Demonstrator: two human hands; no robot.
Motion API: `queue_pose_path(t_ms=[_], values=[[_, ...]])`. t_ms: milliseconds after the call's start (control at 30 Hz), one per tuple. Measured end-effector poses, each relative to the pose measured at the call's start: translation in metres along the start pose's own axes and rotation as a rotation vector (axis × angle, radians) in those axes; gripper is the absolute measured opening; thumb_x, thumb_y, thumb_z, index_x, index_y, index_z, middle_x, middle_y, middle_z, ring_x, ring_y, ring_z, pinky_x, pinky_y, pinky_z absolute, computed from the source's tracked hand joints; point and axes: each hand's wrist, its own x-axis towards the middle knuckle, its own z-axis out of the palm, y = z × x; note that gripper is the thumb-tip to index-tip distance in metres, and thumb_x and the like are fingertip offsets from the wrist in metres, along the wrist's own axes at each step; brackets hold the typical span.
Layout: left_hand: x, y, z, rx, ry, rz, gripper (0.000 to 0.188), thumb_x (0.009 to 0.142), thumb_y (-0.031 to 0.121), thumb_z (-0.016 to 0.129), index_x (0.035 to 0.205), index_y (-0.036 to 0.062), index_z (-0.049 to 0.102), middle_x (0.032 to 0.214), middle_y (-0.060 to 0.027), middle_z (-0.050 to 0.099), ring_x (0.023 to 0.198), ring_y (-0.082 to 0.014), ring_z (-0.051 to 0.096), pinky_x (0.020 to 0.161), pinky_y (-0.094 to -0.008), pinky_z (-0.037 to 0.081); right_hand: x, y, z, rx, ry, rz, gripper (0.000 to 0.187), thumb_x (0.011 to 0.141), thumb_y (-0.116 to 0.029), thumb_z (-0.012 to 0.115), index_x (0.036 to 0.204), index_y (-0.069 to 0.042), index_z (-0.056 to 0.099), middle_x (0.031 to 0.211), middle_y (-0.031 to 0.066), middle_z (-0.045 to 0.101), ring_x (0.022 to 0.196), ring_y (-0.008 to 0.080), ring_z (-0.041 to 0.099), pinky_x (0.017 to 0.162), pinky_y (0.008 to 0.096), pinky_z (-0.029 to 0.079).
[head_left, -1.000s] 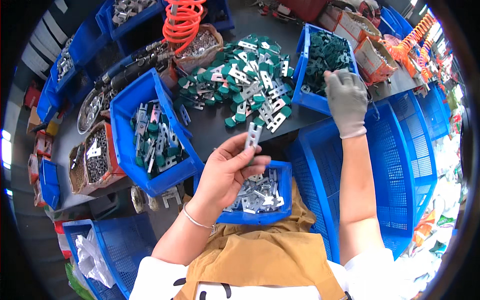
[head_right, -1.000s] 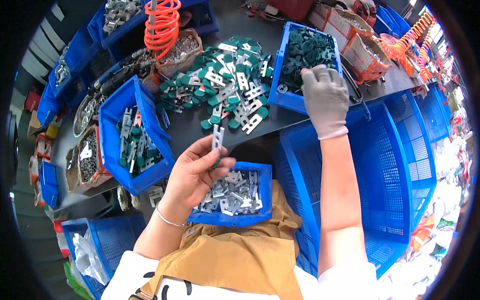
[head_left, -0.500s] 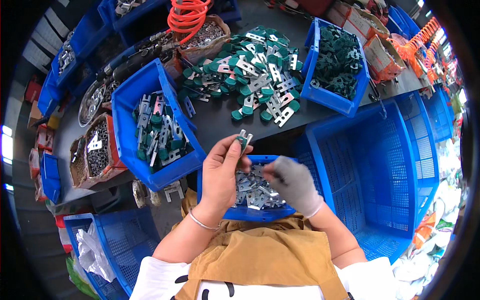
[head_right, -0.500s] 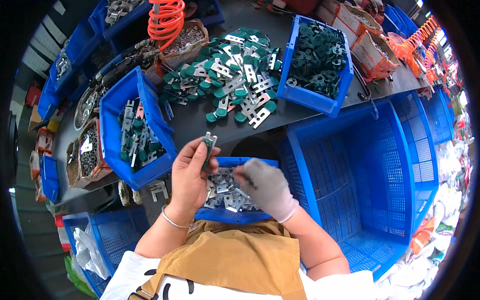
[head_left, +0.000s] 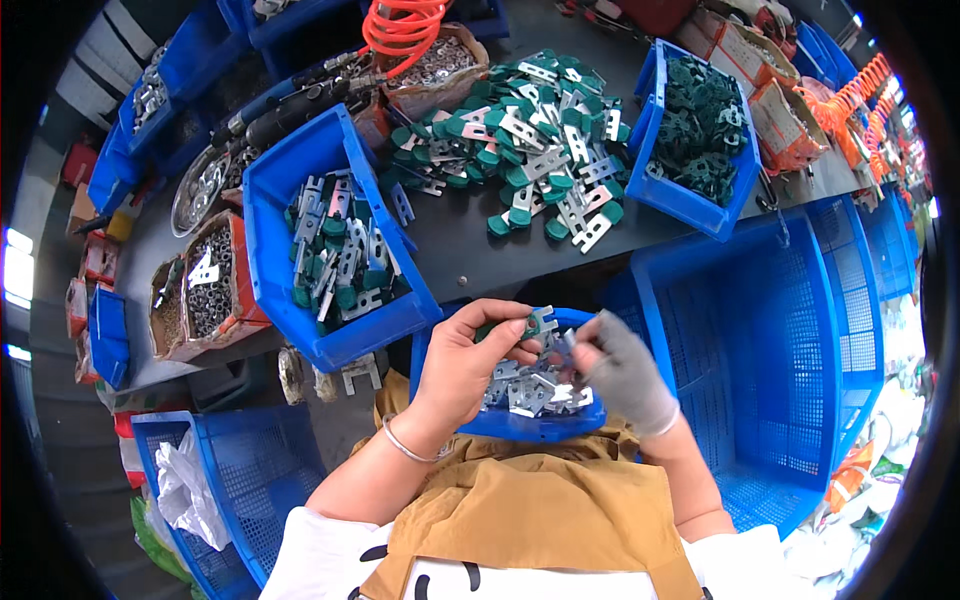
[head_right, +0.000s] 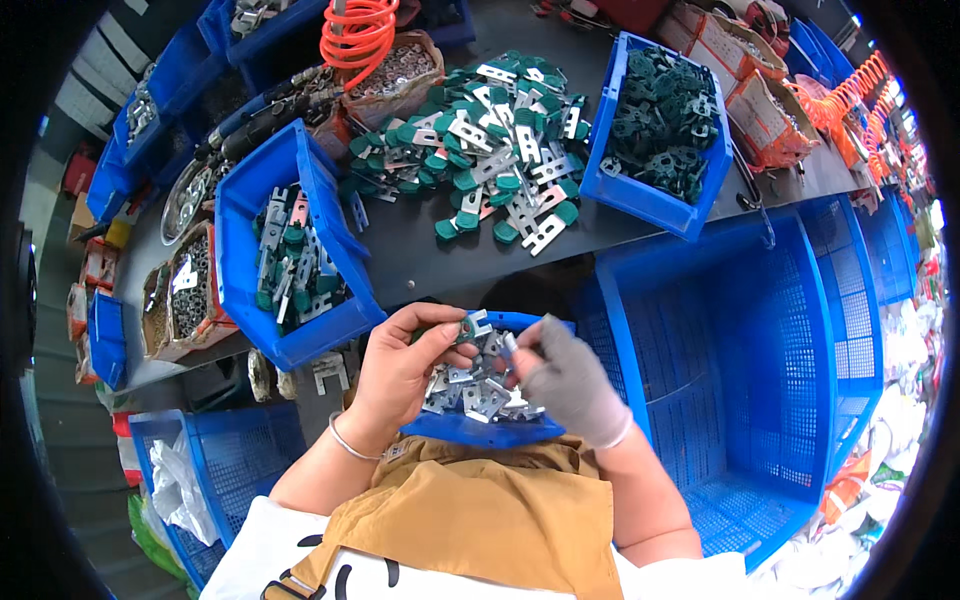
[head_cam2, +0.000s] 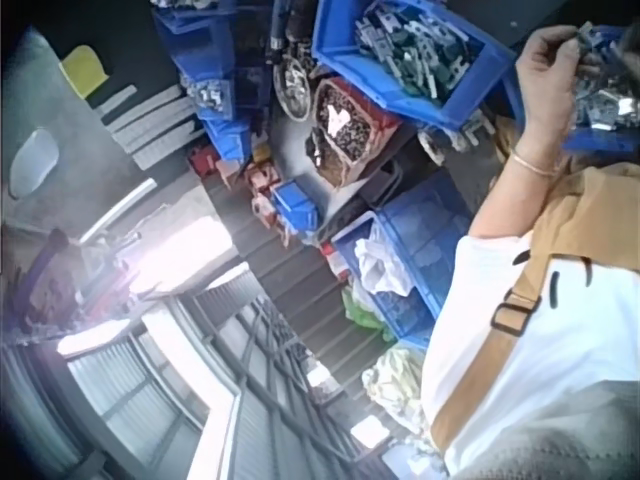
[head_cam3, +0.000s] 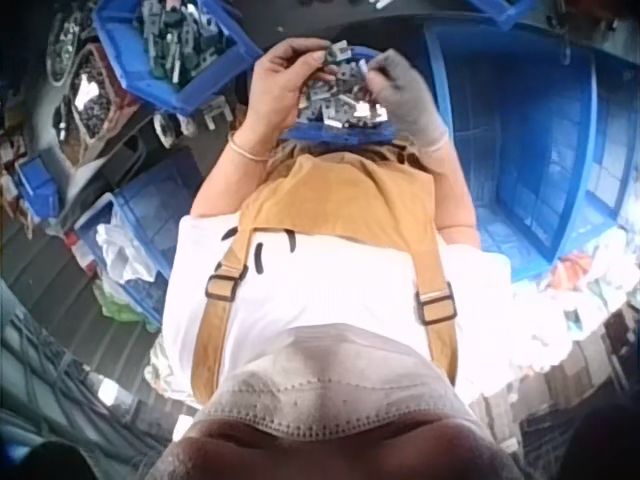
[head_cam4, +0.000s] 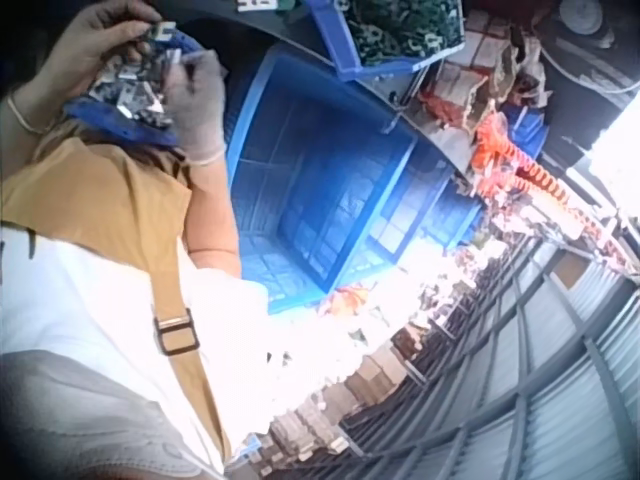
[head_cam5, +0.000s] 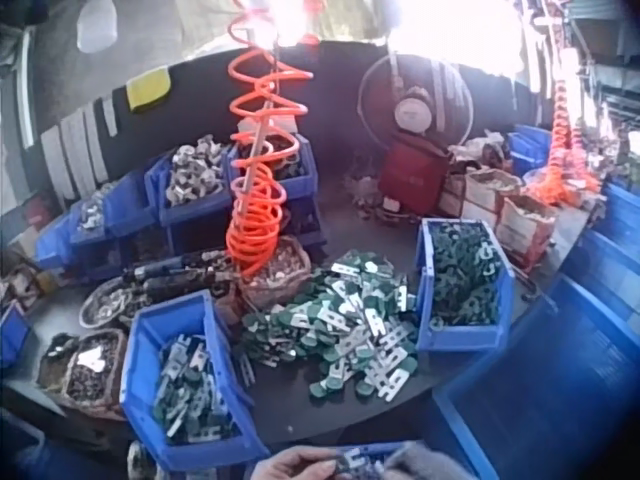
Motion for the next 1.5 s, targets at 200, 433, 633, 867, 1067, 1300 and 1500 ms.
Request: queue_pose_path(t_ms=[200,433,633,867,1067,1300,1500], values=[[-0.005,-0.001,0.005,0.13,-0.074,-0.068,0.016,0.096,0.003,0.063,0.11,-0.0038,0.065,0.1,-0.0102,0.068,0.085,-0.0168,0.069,0.075,-0.029,0.059,0.005,-0.039,-0.02,-0.019,-0.032,0.075,0.012,0.098,-0.012,0.056,0.099,-0.003,0.062,0.074,0.0027,0.063,0.061,0.0068,0.056,0.055,0.0213,0.046],[-0.009,-0.006,0.005,0.109,-0.155,-0.072,0.023,0.099,0.012,0.062,0.113,0.0,0.048,0.102,-0.0104,0.058,0.083,-0.0175,0.065,0.069,-0.0283,0.056,0.006,-0.036,-0.007,-0.052,-0.151,0.018,0.016,0.09,-0.008,0.069,0.103,-0.002,0.064,0.078,0.0041,0.064,0.069,0.0121,0.061,0.063,0.0256,0.049],[-0.02,0.007,0.017,0.213,-0.362,-0.142,0.03,0.102,0.016,0.056,0.126,0.0107,0.039,0.108,-0.0089,0.057,0.077,-0.0147,0.062,0.06,-0.0243,0.05,0.01,-0.003,-0.013,-0.453,-0.257,-0.606,0.044,0.078,-0.012,0.082,0.117,-0.005,0.061,0.1,0.0082,0.06,0.09,0.0239,0.059,0.082,0.0324,0.048],[0.003,0.096,-0.027,1.56,0.654,1.225,0.012,0.088,0.002,0.066,0.1,0.0046,0.068,0.094,-0.01,0.069,0.09,-0.0294,0.062,0.082,-0.0387,0.046,0.002,-0.016,-0.005,-0.233,-0.012,-0.526,0.068,0.081,-0.005,0.077,0.141,-0.006,0.046,0.117,0.0141,0.053,0.083,0.0211,0.058,0.078,0.0305,0.05],[0.033,0.122,-0.027,1.72,0.747,1.282,0.017,0.087,0.013,0.068,0.103,0.0062,0.068,0.105,-0.0111,0.067,0.1,-0.0306,0.061,0.092,-0.042,0.047,0.009,-0.017,0.007,-0.325,-0.053,-0.535,0.031,0.084,0.004,0.069,0.114,0.002,0.063,0.109,0.0119,0.056,0.079,0.0171,0.057,0.074,0.0275,0.05],[0.084,0.069,0.024,2.501,0.446,0.415,0.026,0.085,0.015,0.06,0.105,0.0,0.068,0.094,-0.0159,0.072,0.1,-0.0318,0.068,0.108,-0.0512,0.035,0.018,-0.03,0.017,-0.367,-0.071,-0.521,0.02,0.085,0.004,0.067,0.104,0.0,0.066,0.093,0.0111,0.06,0.079,0.0216,0.062,0.069,0.0306,0.051],[0.025,0.079,0.032,2.581,0.156,0.475,0.02,0.082,0.016,0.062,0.091,0.0011,0.071,0.094,-0.0176,0.068,0.118,-0.037,0.058,0.119,-0.0617,0.013,0.074,-0.064,0.029,-0.826,0.178,-0.921,0.026,0.077,-0.006,0.07,0.102,-0.008,0.065,0.101,0.0098,0.063,0.099,0.0329,0.061,0.083,0.0443,0.05]])
